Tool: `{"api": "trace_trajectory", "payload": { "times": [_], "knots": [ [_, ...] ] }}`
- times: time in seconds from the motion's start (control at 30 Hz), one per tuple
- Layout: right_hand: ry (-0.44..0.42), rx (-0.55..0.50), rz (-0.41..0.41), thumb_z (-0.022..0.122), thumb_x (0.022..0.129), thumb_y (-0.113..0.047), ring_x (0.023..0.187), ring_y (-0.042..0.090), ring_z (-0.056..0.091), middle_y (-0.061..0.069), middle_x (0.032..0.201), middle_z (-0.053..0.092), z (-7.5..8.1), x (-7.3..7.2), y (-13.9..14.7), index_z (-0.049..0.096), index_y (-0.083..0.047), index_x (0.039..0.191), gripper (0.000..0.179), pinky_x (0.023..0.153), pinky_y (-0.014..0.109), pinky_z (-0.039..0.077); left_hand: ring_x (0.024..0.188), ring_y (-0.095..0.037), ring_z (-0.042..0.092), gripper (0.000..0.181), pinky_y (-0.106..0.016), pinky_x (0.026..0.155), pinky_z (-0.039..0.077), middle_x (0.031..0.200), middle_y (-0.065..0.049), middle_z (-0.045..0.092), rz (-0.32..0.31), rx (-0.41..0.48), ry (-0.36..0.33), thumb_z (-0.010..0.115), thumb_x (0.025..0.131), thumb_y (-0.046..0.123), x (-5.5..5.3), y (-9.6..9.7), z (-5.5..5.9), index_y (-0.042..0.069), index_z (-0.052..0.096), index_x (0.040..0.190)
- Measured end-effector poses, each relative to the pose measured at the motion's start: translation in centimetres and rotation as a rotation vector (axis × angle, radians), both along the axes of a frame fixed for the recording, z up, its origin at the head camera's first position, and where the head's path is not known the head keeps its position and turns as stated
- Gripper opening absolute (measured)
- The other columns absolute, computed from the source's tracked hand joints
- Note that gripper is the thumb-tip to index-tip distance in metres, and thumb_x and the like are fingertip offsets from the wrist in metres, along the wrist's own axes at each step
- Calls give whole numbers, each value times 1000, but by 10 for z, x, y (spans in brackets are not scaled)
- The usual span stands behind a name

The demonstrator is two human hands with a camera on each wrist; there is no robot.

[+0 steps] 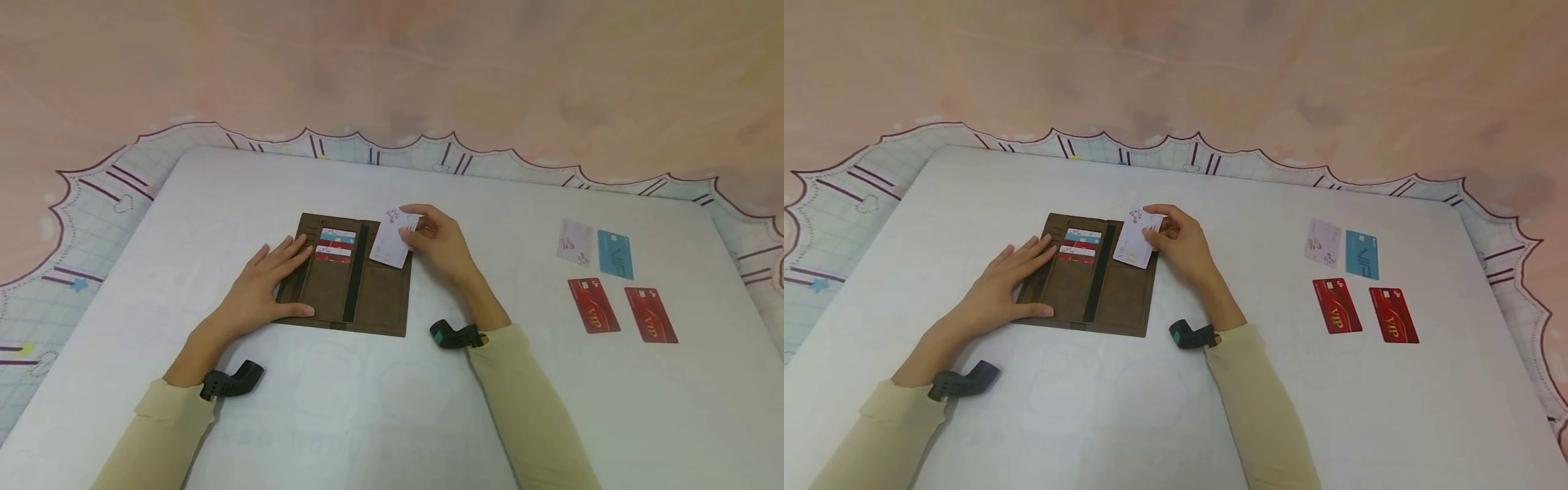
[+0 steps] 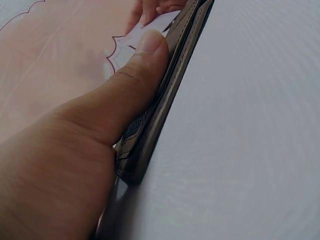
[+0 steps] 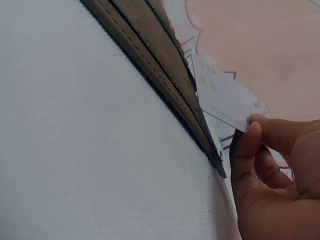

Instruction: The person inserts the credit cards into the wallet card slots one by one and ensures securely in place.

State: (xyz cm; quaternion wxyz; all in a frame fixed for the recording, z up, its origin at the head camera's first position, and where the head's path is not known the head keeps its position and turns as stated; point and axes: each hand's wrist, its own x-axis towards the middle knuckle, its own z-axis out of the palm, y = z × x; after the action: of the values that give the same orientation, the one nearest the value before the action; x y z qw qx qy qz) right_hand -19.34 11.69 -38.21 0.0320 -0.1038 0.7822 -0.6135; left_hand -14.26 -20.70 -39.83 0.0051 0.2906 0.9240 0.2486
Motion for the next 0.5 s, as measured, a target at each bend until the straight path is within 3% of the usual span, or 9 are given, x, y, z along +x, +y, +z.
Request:
{"api": "trace_trajectory", "payload": {
  "times": [0.5],
  "knots": [
    [4,82,33,65,92,-10,74,20,58,9,87,58,-8,-2,-1,64,-14,125,34,70,27,47,145,-28,12,98,-47,116,2,157,-12,22,2,5,-12,79,74,47,0,0,0,8,32,150]
  ]
}}
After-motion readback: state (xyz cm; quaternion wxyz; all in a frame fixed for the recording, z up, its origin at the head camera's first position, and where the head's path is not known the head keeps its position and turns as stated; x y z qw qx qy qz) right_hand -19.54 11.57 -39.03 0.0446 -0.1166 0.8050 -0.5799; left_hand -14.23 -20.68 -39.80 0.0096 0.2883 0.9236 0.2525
